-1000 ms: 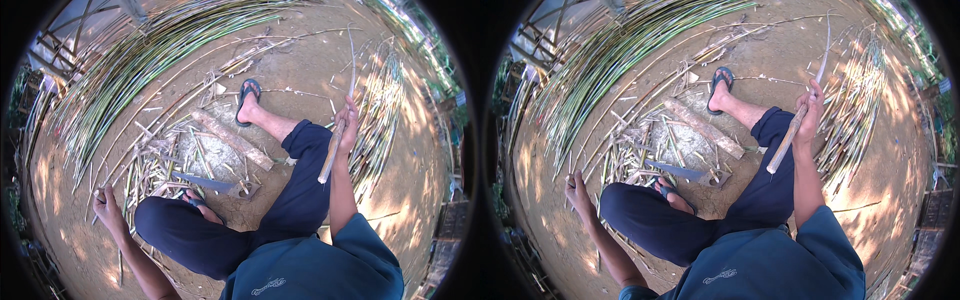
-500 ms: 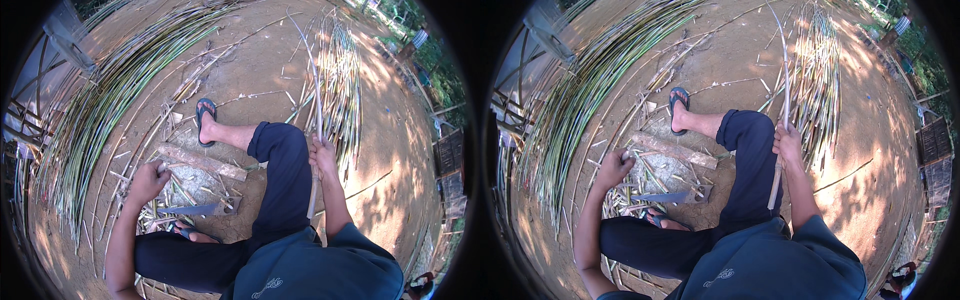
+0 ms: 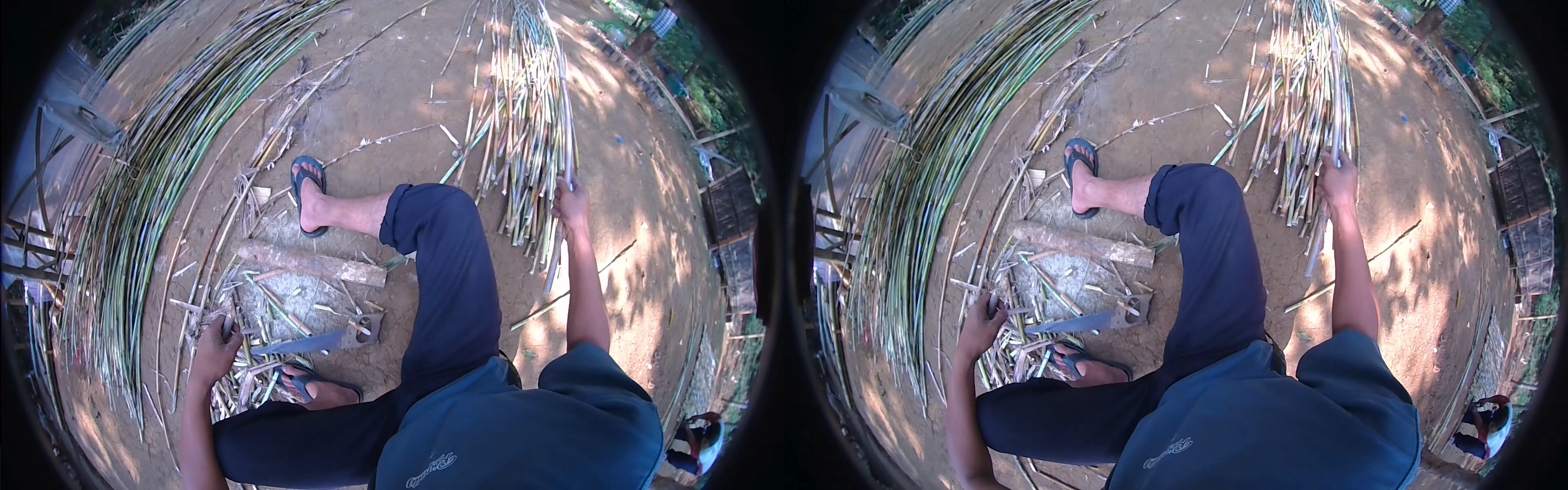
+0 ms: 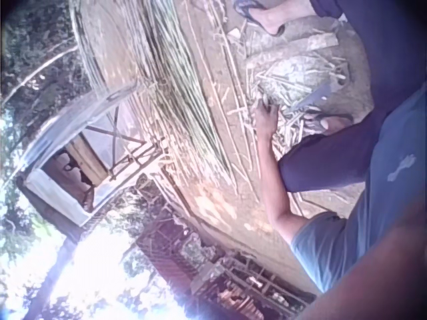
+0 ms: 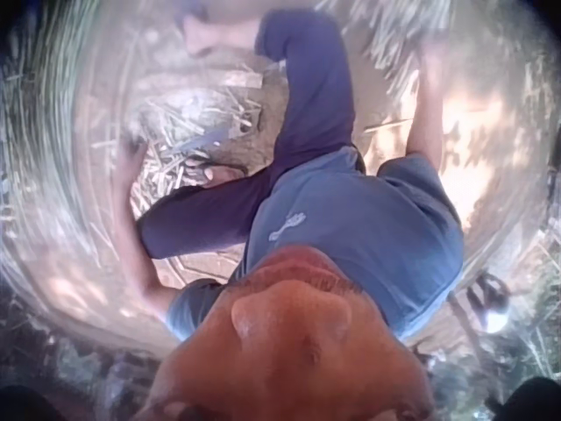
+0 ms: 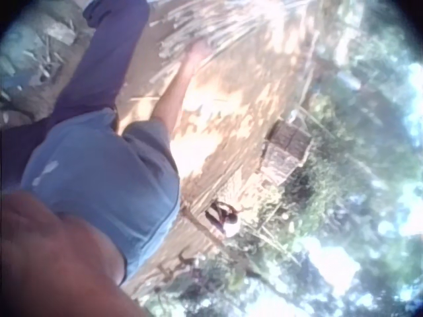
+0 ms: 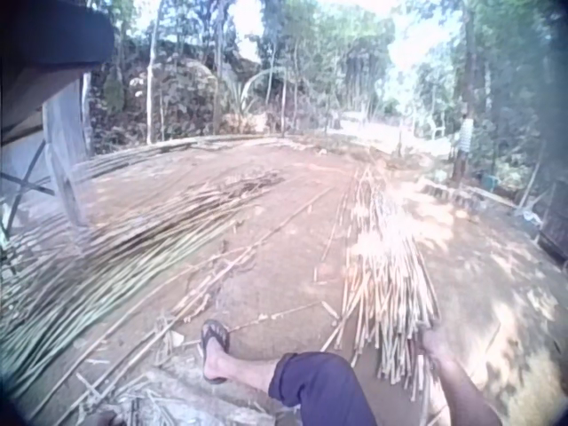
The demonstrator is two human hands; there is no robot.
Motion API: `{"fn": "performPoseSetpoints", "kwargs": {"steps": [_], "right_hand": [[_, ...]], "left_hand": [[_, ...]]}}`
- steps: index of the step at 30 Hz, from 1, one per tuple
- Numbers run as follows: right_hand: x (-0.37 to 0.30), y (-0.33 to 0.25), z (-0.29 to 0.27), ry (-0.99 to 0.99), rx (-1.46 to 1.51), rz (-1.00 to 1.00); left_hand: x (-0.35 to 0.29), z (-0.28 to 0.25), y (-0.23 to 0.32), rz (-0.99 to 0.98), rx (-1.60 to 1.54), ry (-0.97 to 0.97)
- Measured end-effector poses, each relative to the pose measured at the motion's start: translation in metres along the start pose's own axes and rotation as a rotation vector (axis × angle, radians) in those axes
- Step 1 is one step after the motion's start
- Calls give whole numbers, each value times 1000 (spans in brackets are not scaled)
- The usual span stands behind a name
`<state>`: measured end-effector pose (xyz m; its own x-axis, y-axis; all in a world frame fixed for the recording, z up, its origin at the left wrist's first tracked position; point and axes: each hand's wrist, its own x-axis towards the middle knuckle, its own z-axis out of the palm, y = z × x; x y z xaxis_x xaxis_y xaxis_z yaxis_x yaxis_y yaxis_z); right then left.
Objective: The person sits on the ground and uses a large knife to cut long bamboo stalks into smaller pieces. They hold the stalks with their left hand and chop them with the knife in their right hand, accumulating a pile of cut segments.
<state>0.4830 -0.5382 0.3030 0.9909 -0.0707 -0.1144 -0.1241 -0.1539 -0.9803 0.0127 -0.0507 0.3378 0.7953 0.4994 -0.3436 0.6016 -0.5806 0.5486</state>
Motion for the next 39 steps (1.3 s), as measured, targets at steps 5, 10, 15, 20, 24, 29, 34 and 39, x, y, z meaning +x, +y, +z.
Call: {"fn": "performPoseSetpoints", "kwargs": {"steps": [5, 10, 15, 20, 24, 29, 34, 39], "right_hand": [[153, 12, -19, 108, -389, -152], [213, 48, -86, 606, -1293, 165], [76, 89, 36, 162, -720, -458], [-73, 58, 124, -135, -413, -496], [-106, 53, 157, -156, -602, -681], [-105, 44, 172, -115, -778, -682], [-104, 43, 183, -105, -861, -775], [-105, 38, 197, -87, -1022, -866]], "left_hand": [[-22, 1, -21, -60, 22, -30], [7, 16, -39, 4, 120, -129], [3, 37, -100, -105, 222, -238], [42, 92, -148, -29, 103, -237], [81, 135, -152, -7, 12, -292], [96, 112, -227, -181, 160, -404], [60, 49, -330, -424, 440, -784], [99, 27, -364, -233, 303, 407]]}}
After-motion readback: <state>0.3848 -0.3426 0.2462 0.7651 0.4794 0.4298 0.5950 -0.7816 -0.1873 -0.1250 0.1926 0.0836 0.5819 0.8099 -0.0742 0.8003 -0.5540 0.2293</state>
